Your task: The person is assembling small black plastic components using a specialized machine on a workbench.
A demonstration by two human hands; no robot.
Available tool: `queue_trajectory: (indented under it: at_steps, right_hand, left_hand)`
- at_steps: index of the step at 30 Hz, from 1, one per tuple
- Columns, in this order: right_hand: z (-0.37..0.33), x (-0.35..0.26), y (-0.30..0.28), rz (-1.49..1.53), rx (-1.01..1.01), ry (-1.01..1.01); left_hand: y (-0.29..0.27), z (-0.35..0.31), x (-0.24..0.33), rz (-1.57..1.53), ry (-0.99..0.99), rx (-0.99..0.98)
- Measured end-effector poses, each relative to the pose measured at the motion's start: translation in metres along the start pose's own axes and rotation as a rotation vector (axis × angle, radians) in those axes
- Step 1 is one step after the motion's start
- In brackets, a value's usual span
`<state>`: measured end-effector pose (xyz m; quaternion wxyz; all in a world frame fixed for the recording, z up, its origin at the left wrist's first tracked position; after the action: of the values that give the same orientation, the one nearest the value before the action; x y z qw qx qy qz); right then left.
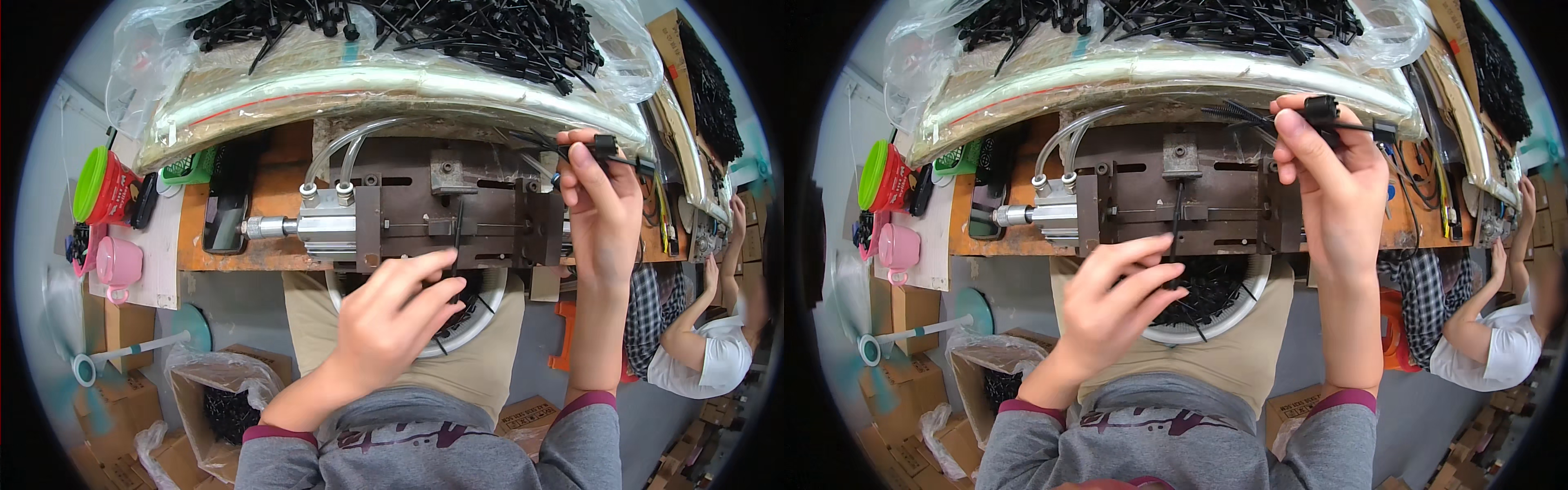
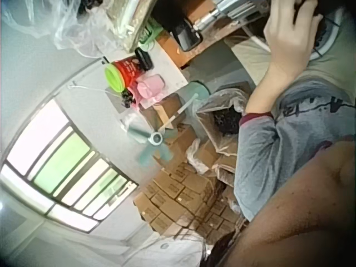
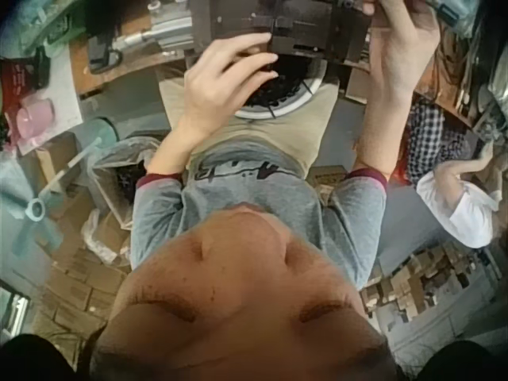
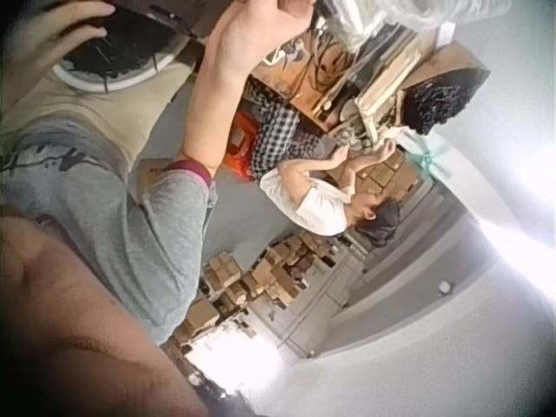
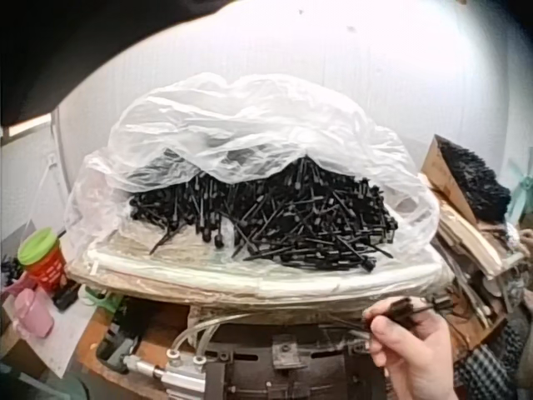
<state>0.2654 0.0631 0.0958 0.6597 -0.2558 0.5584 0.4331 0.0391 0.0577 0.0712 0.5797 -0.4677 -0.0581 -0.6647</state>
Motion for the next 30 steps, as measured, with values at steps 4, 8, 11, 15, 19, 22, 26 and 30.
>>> queue_trajectory:
  at_steps: [4, 8, 11, 15, 19, 22, 26, 30]
  right_hand:
    - [-0.025, -0.035, 0.015, -0.529, 0.025, -0.370]
    - [-0.057, -0.058, 0.043, -0.872, -0.068, -0.867]
    - [-0.073, -0.054, 0.049, -0.949, -0.128, -0.985]
    - [-0.088, -0.045, 0.054, -1.065, -0.153, -1.099]
    - [-0.101, -0.037, 0.060, -1.179, -0.226, -1.113]
    - [-0.113, -0.031, 0.072, -1.126, -0.326, -1.115]
    - [-0.123, -0.027, 0.074, -1.084, -0.284, -1.176]
    - [-0.104, -0.026, 0.053, -1.102, -0.211, -1.042]
  left_hand:
    - [0.032, -0.010, -0.004, 0.276, 0.095, -0.044]
    - [0.039, -0.004, -0.007, 0.414, 0.098, -0.092]
    - [0.039, 0.001, -0.009, 0.380, 0.090, -0.098]
    - [0.038, 0.000, -0.011, 0.377, 0.057, -0.121]
    - [0.020, 0.005, -0.016, -0.091, -0.092, -0.042]
    - [0.003, 0.011, -0.006, -0.368, -0.094, 0.084]
    - [-0.004, 0.013, 0.007, -0.264, 0.031, 0.075]
    - [-0.002, 0.003, 0.009, -0.097, 0.037, 0.057]
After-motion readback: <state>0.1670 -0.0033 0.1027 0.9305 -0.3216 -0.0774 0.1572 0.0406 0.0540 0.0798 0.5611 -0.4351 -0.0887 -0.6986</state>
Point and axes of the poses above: each hand's wrist, its own z-axis towards the middle knuckle, its own y-axis out of the palm, x = y × z, the point moved 10 cm from there along z, towards the middle knuckle, and after that the axes turned 6 degrees about -z, right-handed, at the moved point
